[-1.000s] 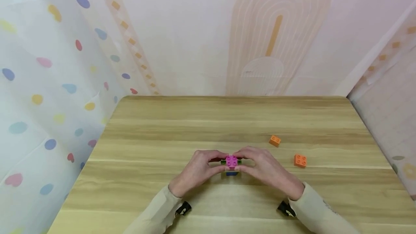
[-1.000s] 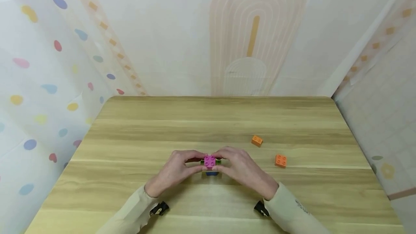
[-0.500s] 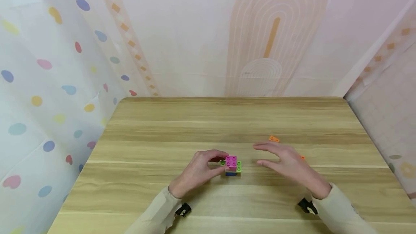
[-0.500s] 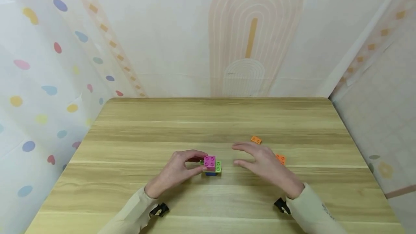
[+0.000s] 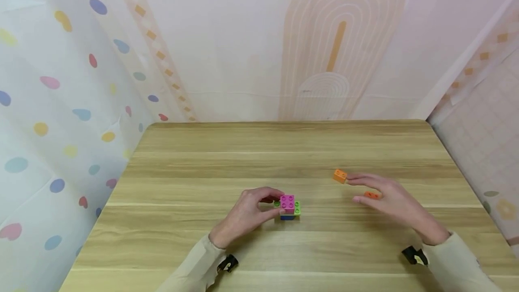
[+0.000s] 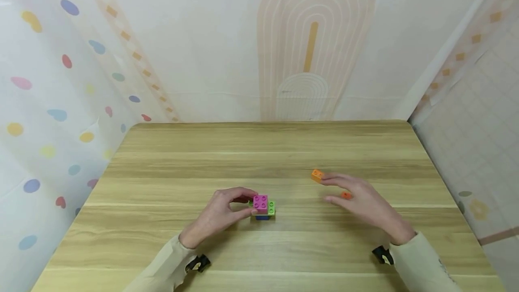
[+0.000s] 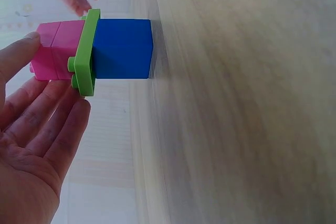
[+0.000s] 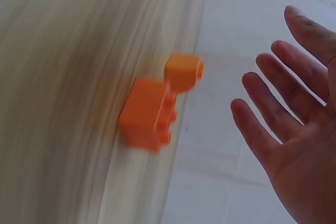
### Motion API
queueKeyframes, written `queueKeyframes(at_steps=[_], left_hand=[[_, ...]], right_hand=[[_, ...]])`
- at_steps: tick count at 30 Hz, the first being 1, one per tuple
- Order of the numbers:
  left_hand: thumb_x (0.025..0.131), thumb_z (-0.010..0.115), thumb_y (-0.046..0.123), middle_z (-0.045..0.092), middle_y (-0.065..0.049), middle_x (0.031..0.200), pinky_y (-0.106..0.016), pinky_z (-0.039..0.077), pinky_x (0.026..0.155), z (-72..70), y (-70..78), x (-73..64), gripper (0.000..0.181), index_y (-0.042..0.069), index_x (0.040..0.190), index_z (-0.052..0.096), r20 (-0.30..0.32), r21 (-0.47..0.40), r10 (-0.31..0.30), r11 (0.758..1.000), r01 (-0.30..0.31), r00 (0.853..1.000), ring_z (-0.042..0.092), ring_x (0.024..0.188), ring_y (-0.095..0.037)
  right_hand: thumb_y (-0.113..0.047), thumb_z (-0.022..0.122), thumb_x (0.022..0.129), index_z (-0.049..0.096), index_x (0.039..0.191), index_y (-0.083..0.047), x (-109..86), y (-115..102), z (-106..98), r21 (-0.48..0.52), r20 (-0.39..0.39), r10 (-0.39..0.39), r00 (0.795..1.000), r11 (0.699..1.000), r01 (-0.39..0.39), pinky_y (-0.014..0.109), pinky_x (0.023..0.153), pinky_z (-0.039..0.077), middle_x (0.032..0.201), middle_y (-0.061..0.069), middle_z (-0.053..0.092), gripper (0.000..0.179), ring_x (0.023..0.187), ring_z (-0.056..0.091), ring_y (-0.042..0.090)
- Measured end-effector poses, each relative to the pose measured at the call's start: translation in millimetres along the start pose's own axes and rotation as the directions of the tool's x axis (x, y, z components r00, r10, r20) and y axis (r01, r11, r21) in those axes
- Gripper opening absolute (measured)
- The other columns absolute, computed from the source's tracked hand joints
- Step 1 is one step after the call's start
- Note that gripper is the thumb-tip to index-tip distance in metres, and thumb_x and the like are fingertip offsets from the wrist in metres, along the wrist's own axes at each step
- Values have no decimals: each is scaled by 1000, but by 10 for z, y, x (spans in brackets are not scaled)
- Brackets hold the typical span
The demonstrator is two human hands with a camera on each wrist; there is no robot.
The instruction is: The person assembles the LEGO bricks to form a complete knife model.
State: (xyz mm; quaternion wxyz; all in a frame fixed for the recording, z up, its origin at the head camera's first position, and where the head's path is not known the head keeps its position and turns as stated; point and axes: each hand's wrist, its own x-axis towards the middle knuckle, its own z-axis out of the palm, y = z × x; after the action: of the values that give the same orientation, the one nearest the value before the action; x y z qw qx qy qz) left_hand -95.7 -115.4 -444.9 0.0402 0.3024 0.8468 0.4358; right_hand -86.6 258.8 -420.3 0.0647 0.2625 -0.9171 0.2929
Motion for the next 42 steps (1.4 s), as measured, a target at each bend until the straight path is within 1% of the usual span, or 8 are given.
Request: queueKeyframes(at_steps=[4, 5, 9, 13, 15, 25, 30, 42], left_hand=[[92, 80, 17, 74, -4, 119, -29, 59, 90, 2, -5, 2, 33, 6, 122, 72, -1, -3, 5, 1000, -5, 1000, 72, 102, -19], [92, 80, 17, 74, -4, 119, -28, 59, 90, 5, -8, 3, 33, 6, 122, 72, -1, -6, 4, 1000, -4, 1000, 72, 102, -19], [93, 79, 16, 74, -5, 119, -28, 59, 90, 9, -13, 3, 33, 5, 123, 71, 1, -22, 2, 1000, -2, 1000, 72, 101, -19], [92, 79, 15, 74, -5, 119, -28, 59, 89, 11, -15, -3, 33, 5, 122, 71, 0, -31, -2, 1000, 2, 1000, 72, 101, -19], [92, 80, 16, 74, -5, 119, -28, 60, 89, 10, -14, -9, 33, 5, 122, 71, -2, -29, -8, 1000, 7, 1000, 72, 101, -19], [93, 80, 19, 74, -4, 118, -27, 59, 90, 17, -10, -2, 34, 5, 122, 71, 5, -27, -12, 1000, 12, 1000, 72, 101, -19], [92, 80, 17, 74, -6, 118, -26, 59, 89, 8, 2, 11, 34, 5, 122, 71, 4, -25, 3, 1000, -3, 1000, 72, 101, -20], [90, 82, 18, 75, -6, 116, -28, 60, 89, 19, -15, -4, 35, 4, 122, 72, -17, -25, 9, 1000, -9, 1000, 73, 100, -21]], right_hand=[[-19, 82, 91, 74, 125, -10, -72, 106, -81, -1, 30, 24, 999, 1000, -24, 8, 98, 40, 132, 3, 70, 36, 122, 63, 27], [-19, 81, 91, 74, 125, -10, -88, 132, -98, -2, 38, 35, 999, 999, -35, 8, 98, 39, 133, 3, 70, 36, 123, 62, 26], [-21, 80, 92, 73, 126, -10, -146, 226, -151, -4, 64, 61, 996, 998, -61, 16, 98, 45, 133, 2, 69, 36, 123, 62, 27], [-24, 79, 94, 72, 128, -9, -205, 315, -163, -8, 101, 96, 990, 995, -96, 43, 96, 55, 134, 6, 69, 38, 121, 63, 32], [-25, 79, 94, 72, 128, -8, -229, 358, -157, -11, 118, 115, 986, 993, -115, 51, 93, 56, 134, 8, 69, 39, 119, 64, 33], [-23, 85, 88, 72, 124, -4, -276, 496, -78, -5, 155, 136, 979, 991, -136, 36, 84, 60, 117, 7, 72, 42, 102, 66, 14], [-15, 84, 88, 73, 121, -3, -287, 500, -61, -45, 130, 125, 984, 992, -120, 35, 83, 60, 114, 7, 73, 36, 101, 67, 14], [-13, 80, 91, 74, 123, -9, -180, 155, -81, -71, 24, 40, 999, 997, -39, 44, 83, 61, 118, 6, 74, 34, 101, 70, 22]])
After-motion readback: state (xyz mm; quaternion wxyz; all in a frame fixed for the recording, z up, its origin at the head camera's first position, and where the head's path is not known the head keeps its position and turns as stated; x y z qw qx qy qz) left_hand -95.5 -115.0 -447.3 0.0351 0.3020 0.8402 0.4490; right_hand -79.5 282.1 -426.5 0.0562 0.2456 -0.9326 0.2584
